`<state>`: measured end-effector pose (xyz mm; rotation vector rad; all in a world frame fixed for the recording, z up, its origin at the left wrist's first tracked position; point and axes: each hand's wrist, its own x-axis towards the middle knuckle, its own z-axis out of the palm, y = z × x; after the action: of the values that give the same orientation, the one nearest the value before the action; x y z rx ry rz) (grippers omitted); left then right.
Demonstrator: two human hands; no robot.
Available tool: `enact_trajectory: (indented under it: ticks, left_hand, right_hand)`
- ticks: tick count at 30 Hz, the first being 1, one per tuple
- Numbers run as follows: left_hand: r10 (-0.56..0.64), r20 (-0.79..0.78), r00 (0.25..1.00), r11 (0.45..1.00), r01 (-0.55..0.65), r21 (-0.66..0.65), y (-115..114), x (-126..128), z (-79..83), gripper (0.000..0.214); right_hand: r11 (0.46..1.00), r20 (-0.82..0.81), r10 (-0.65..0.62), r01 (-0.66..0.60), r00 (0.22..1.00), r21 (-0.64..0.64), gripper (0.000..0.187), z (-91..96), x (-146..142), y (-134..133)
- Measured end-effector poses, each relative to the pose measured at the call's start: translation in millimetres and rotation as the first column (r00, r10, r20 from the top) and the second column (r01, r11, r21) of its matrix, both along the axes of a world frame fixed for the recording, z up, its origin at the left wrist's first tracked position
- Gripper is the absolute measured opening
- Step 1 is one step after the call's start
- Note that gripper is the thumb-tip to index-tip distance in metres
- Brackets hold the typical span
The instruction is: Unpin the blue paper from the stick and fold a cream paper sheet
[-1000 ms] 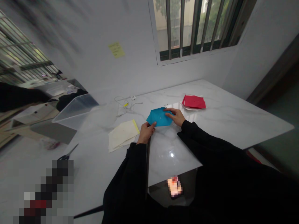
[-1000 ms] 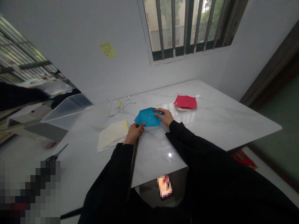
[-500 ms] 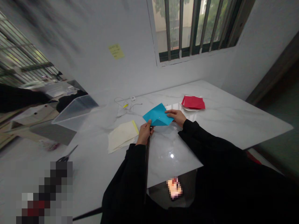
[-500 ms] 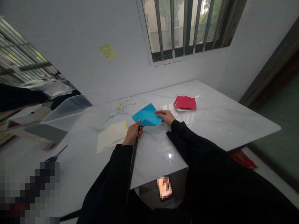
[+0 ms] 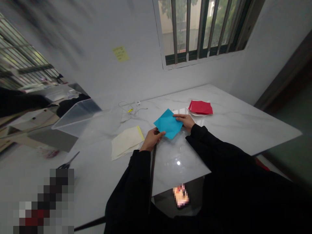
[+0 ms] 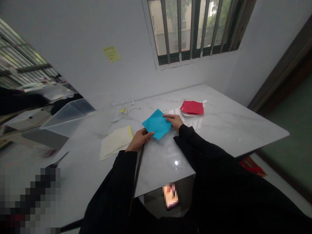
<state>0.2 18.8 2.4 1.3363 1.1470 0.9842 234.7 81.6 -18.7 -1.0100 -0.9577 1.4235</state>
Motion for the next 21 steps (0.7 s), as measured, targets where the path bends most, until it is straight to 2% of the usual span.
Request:
enact_trajectory:
  ticks: [6,10,13,16,18,19,21]
  left_hand:
    - [0.055,-0.003,0.998,0.998,-0.055,-0.009,0,-1,1.5,0.051]
    - [0.063,0.007,0.998,0.998,-0.063,-0.002,-1,0,2.6,0.052]
    - [0.058,0.026,0.998,0.998,-0.058,-0.003,-1,0,3.1,0.051]
    - [0.045,0.051,0.998,0.999,-0.045,-0.008,-2,1,3.9,0.050]
    - [0.039,0.056,0.998,0.999,-0.039,-0.009,-2,2,4.5,0.049]
    - [0.040,0.059,0.997,0.999,-0.040,-0.004,-2,2,4.7,0.049]
    - [0.052,0.073,0.996,0.998,-0.054,0.016,-2,3,5.0,0.048]
  right_hand:
    - [0.990,-0.016,-0.013,0.011,1.000,-0.141,0.037,2.9,7,1]
    - [0.985,-0.025,0.027,-0.031,0.999,-0.170,0.031,8.3,11,-1]
    - [0.966,-0.072,0.166,-0.177,0.983,-0.188,0.037,14.2,15,-3]
    - [0.903,-0.124,0.369,-0.387,0.921,-0.186,0.045,17.9,17,-8]
    - [0.872,-0.107,0.428,-0.441,0.898,-0.212,0.044,17.8,17,-10]
    - [0.877,-0.073,0.419,-0.424,0.905,-0.225,0.040,17.5,18,-11]
    - [0.941,0.074,0.297,-0.279,0.952,-0.190,0.030,17.8,24,-9]
